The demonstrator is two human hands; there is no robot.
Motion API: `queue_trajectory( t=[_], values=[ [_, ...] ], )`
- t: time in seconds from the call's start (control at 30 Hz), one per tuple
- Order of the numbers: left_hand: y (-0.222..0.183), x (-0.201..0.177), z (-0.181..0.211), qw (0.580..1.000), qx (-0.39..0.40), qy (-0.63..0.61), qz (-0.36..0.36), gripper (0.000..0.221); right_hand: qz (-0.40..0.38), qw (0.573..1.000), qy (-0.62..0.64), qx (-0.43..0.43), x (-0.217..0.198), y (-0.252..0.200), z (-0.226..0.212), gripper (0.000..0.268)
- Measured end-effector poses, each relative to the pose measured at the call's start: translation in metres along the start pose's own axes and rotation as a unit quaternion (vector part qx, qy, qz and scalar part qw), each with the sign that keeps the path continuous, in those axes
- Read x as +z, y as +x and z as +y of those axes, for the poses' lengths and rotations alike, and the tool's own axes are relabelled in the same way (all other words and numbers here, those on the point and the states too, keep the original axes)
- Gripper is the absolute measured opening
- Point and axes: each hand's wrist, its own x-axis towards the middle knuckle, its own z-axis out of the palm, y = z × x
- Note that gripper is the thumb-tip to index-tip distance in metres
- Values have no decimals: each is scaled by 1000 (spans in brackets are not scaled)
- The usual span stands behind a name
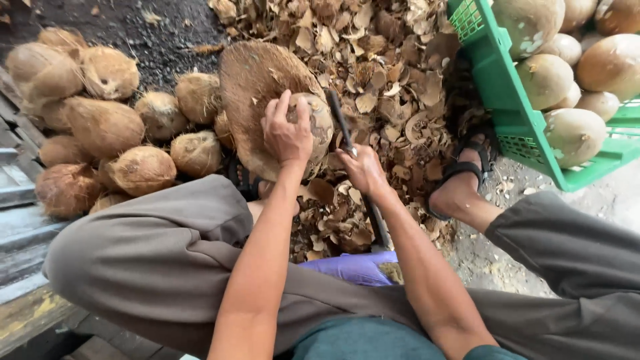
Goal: The person is removing the outer fibrous husks from coconuts using a large knife or cleaver.
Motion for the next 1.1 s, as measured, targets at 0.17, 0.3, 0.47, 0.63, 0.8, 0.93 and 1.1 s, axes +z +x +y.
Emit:
queue_trajectory(
  t=[0.17,0.3,0.47,0.63,0.8,0.93,1.1],
  values=[
    [5,-17,-4,999,-38,-26,-12,50,30,997,66,-7,4,-2,8,39],
    [6,-10,-19,993,35,-43,103,42,26,994,109,-16,-13,-2,-23,38],
    [-31,-12,-18,994,59,18,89,73,-4,983,182,-5,18,24,45,46],
    [-18,-18,-12,997,67,-29,39,75,-22,981,194,-1,20,13,22,46],
    [-4,-12,-10,999,44,-6,24,69,44,927,353,-118,0,-2,-27,37],
    [-3,-7,-12,999,36,-1,25,68,57,936,312,-151,19,7,0,36],
    [-2,-11,-6,999,21,24,16,65,23,976,189,-103,19,-2,16,33]
  ],
)
